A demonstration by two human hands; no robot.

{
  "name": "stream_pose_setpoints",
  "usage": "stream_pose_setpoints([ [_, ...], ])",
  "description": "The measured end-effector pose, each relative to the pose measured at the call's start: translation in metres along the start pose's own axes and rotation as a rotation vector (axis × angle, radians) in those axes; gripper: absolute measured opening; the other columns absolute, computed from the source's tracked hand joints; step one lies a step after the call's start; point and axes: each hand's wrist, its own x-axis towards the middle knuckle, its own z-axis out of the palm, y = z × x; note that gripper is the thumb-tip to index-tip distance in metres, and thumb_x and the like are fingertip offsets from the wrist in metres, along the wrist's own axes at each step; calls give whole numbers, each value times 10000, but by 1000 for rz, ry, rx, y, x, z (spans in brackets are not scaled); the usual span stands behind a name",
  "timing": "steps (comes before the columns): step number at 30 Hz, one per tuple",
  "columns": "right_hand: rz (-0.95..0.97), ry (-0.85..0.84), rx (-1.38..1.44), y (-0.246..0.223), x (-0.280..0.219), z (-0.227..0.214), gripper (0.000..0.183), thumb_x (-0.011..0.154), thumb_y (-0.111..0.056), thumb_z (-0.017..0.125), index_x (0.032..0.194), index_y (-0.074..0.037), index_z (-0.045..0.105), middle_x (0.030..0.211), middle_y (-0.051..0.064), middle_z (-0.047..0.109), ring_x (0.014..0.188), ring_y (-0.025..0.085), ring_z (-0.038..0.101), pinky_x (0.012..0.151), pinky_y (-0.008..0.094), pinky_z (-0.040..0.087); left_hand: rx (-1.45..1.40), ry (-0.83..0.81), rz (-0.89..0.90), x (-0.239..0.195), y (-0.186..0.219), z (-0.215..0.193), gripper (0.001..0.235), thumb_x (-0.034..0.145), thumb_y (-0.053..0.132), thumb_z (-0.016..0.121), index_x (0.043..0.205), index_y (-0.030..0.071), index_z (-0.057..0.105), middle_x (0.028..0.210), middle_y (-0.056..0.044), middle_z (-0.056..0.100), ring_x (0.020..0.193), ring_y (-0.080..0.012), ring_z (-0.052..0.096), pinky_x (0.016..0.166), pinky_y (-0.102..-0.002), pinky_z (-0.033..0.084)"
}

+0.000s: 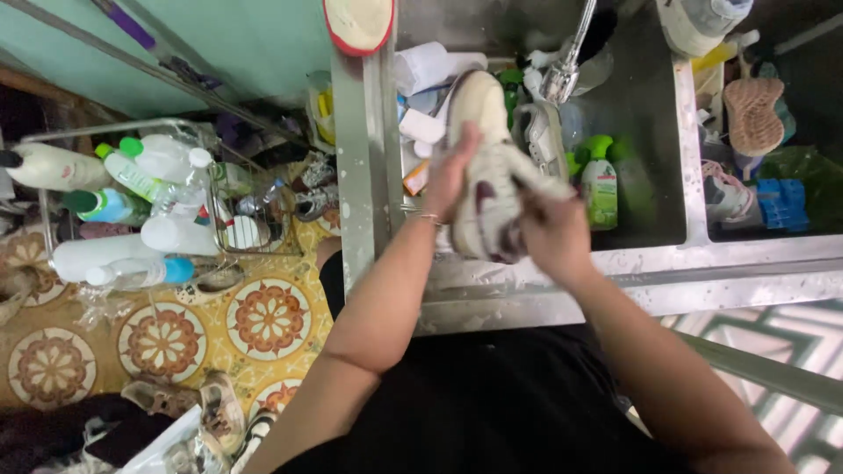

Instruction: Cleaning sneakers with a brush and water, then applying a white coating with a paintbrush.

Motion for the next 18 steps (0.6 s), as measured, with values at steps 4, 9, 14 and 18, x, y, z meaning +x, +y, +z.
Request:
stream_pose_setpoints([
  [4,-96,48,16,-40,9,-13,209,1145,-46,765,1272,-80,928,1042,246,896,1068,512,874,902,590,666,-112,-12,-43,10,1,18,1065,1188,786,680,1925,61,423,2010,-209,343,1889,-364,273,1605,-541,176],
  [9,-290,-176,-217,-45,-50,-82,217,1069,-111,850,1231,-189,973,1003,185,922,983,476,890,834,572,689,285,145,-119,7,18,-5,1128,930,977,855,1691,147,783,1686,-167,798,1644,-343,696,1464,-515,477],
  [14,-398,-39,-811,7,-38,-116,409,1180,-266,763,1460,-503,944,1098,-5,964,997,286,923,489,402,573,326,-25,-197,-9,58,26,1108,868,902,661,1700,174,735,1808,-101,713,1725,-227,625,1484,-439,431],
  [18,-453,-108,-629,-13,-83,-67,259,1285,-450,736,1431,-546,928,1078,37,999,743,180,929,329,272,440,439,-131,-217,-4,53,23,1271,851,1066,410,1852,293,532,1972,-75,517,1861,-290,445,1534,-516,260],
])
